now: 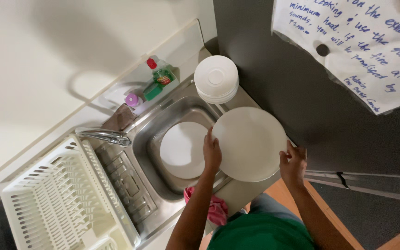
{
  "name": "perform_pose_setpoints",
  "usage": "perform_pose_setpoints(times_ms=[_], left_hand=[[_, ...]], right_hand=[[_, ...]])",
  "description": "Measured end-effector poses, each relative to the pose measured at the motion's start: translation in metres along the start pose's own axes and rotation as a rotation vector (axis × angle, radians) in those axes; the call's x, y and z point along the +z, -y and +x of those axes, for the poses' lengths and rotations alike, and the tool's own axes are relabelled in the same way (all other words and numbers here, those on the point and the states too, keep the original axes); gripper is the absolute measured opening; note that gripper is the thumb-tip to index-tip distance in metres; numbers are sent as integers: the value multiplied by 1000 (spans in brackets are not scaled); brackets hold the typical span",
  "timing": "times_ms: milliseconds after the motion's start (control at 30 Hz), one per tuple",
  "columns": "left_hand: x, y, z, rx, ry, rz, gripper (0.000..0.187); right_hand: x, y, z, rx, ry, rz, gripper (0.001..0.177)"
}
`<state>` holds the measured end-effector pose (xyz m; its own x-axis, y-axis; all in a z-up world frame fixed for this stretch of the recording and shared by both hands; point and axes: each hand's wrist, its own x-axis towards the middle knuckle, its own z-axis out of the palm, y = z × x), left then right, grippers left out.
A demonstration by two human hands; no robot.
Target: The person cleans a plate by hand using a cloth.
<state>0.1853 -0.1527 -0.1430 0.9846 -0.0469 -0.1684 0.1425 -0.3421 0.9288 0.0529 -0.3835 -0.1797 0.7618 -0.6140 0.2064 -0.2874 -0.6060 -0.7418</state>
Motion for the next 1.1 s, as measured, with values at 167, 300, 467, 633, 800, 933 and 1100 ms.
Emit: perform_pose_setpoints(times_ms=[167, 300, 467, 633, 800, 933, 1100], left_hand=[[6, 4, 1, -10, -5, 124, 52], [8, 9, 3, -1, -18, 147, 53], [7, 20, -2, -48, -65, -139, 50], [-19, 53, 13, -261, -174, -457, 45], [-89, 126, 19, -688, -480, 742, 55], [-107, 142, 33, -842, -438, 637, 78], [-103, 140, 37, -704, -515, 475, 85]], right_hand=[[0, -1, 1, -20, -20, 10, 47], [-1, 1, 1, -35, -9, 97, 43], [-8, 13, -8, 137, 87, 94, 41], [-10, 15, -9, 313, 165, 69, 42], [-19, 19, -11, 348, 200, 111, 41], [-36, 19, -24, 378, 153, 243, 42], [-64, 38, -31, 494, 164, -39, 52]])
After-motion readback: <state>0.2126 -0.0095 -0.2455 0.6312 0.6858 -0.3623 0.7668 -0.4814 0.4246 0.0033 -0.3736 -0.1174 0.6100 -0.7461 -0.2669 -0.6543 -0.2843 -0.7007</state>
